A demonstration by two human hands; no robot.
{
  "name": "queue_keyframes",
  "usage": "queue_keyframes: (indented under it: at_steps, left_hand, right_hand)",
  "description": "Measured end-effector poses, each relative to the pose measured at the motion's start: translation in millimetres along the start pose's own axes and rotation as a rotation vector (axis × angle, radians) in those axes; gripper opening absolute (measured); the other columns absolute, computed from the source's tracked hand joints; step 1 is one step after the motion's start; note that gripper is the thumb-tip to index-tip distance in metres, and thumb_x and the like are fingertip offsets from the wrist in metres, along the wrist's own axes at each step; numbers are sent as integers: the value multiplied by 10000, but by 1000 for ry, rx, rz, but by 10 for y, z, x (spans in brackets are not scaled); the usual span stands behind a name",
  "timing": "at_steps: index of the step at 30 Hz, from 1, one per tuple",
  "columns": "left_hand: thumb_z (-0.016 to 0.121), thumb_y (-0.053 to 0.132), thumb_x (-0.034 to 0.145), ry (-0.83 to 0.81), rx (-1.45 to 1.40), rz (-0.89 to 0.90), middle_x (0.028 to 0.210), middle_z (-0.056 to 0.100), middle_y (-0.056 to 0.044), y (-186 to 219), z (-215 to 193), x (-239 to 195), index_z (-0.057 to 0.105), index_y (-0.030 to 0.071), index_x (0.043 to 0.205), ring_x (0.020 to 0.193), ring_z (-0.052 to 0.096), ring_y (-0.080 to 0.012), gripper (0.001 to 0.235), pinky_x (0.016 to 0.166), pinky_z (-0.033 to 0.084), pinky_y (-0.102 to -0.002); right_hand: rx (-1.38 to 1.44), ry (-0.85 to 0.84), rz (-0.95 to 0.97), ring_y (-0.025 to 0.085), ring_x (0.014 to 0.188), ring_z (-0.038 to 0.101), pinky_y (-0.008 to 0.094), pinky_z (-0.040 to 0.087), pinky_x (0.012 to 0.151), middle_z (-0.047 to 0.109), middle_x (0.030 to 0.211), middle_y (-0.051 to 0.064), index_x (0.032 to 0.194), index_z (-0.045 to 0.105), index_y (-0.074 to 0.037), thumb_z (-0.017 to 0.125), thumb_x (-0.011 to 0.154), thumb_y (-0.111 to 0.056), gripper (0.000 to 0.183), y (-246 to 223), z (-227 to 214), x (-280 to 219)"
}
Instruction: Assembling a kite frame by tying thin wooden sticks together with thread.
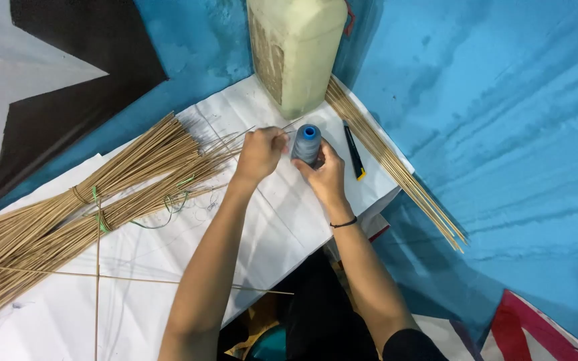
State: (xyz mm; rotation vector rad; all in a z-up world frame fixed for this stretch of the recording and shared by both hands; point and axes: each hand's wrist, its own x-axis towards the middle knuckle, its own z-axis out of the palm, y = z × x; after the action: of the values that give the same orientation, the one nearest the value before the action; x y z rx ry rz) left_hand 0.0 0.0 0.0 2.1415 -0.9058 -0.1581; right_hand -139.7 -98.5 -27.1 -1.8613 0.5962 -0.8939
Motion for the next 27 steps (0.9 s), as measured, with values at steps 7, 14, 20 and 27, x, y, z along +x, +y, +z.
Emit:
queue_keyframes:
  at_steps: [7, 14, 20, 27]
  left_hand:
    - [625, 150, 903, -52, -136, 108, 683, 737, -33, 1093, -811, -109, 794, 160, 888, 742, 725, -353, 170, 755, 587, -445]
    - [609, 44, 954, 120, -374, 463, 762, 734, -84, 1502, -1452, -95, 736, 72, 944, 696, 682, -212, 130, 625, 505, -313]
    - [609, 207, 1066, 261, -736, 437, 826, 664, -93, 1592, -2046, -251, 646, 37, 1030, 749, 698, -171, 177, 794, 643, -345]
    - [610, 364, 1071, 525, -937, 291, 692, 209, 20, 1313, -2640, -720, 512, 164, 1045, 513, 215, -58, 224, 414, 155, -236]
  right_hand:
    - [-51, -26, 34, 356, 954, 737, 416, 642, 774, 746, 1045, 182, 1254, 668, -58, 984, 622, -320, 753, -72, -58, 0]
    - [-80, -66, 98, 283, 915, 727, 362, 613, 771, 750, 1037, 134, 1238, 667, -65, 934, 645, -290, 688, -223, -118, 35]
    - [-106, -123, 137, 211, 932, 714, 313, 588, 794, 750, 1072, 92, 1265, 653, -80, 878, 680, -313, 668, -332, -196, 20]
    - [-84, -133, 112, 194, 894, 679, 299, 564, 766, 737, 1048, 74, 1236, 667, -94, 873, 694, -284, 610, -323, -213, 15]
